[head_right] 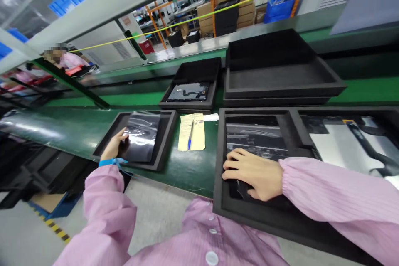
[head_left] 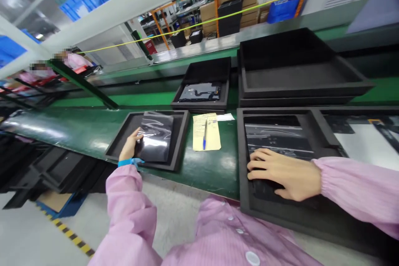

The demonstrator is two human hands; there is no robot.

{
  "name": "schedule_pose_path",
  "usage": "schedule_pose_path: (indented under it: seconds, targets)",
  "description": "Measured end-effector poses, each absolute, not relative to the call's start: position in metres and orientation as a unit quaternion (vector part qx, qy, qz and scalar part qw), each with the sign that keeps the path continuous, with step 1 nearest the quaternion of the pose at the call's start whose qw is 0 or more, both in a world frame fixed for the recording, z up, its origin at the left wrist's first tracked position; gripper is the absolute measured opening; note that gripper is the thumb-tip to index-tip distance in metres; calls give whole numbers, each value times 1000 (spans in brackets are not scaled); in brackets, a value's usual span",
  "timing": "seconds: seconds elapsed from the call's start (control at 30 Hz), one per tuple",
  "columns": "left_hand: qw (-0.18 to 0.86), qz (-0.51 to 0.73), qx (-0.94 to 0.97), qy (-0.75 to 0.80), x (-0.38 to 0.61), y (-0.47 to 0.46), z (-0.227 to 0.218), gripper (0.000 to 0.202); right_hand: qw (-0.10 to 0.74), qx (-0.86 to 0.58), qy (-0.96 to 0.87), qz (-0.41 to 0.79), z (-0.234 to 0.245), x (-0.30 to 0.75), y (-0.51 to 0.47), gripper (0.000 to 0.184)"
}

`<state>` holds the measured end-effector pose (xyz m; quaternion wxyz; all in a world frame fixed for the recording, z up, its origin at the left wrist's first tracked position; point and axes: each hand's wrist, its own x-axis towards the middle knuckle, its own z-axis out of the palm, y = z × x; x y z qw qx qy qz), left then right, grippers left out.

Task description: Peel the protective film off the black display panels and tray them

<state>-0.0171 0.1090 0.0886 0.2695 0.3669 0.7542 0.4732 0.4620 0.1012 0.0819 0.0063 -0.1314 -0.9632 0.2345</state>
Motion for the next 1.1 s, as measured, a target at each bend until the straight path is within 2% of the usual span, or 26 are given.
schedule_pose_path:
  seconds: [0.07,0.17,0.3,0.37,0.43,0.47,0.53,0.57,0.6,0.67,0.73,0.8,0.9,1.0,1.1]
  targets:
    - [281,441,348,778,-20,112,74,31,-34,-131,-965,226,83,459,102,59]
    - [289,415,351,789,-17,119,62,29,-78,-104,-969,211,93,448,103,45]
    - [261,416,417,765,15,118,75,36,-95,-99,-955,264,130,442,114,39]
    - [258,426,478,724,54,109,87,46,-82,-104,-936,327,160,447,129,22]
    - [302,420,560,647,106,95,98,51,-3,-105,-919,380,193,458,148,4]
    - [348,402,612,586,135,87,102,59,76,-132,-911,382,207,464,157,9]
    - [451,377,705,396,192,71,107,97,291,-244,-853,358,226,474,171,30]
    - [479,386,706,351,217,65,108,111,395,-308,-794,346,231,478,175,39]
    - [510,397,696,313,239,60,109,118,484,-359,-721,343,232,481,176,45]
    - [587,418,634,281,272,52,110,113,586,-418,-594,359,225,485,174,46]
    - [654,445,546,275,292,48,112,101,630,-473,-532,312,213,490,167,30]
    - [681,482,474,282,304,47,116,95,632,-546,-518,184,202,496,157,10]
    - [677,513,454,267,316,46,122,98,615,-606,-505,9,194,508,142,13]
    - [683,512,475,214,324,44,126,114,607,-617,-500,-29,190,521,132,13]
    - [706,515,444,198,324,42,131,112,590,-595,-541,-67,188,529,120,17]
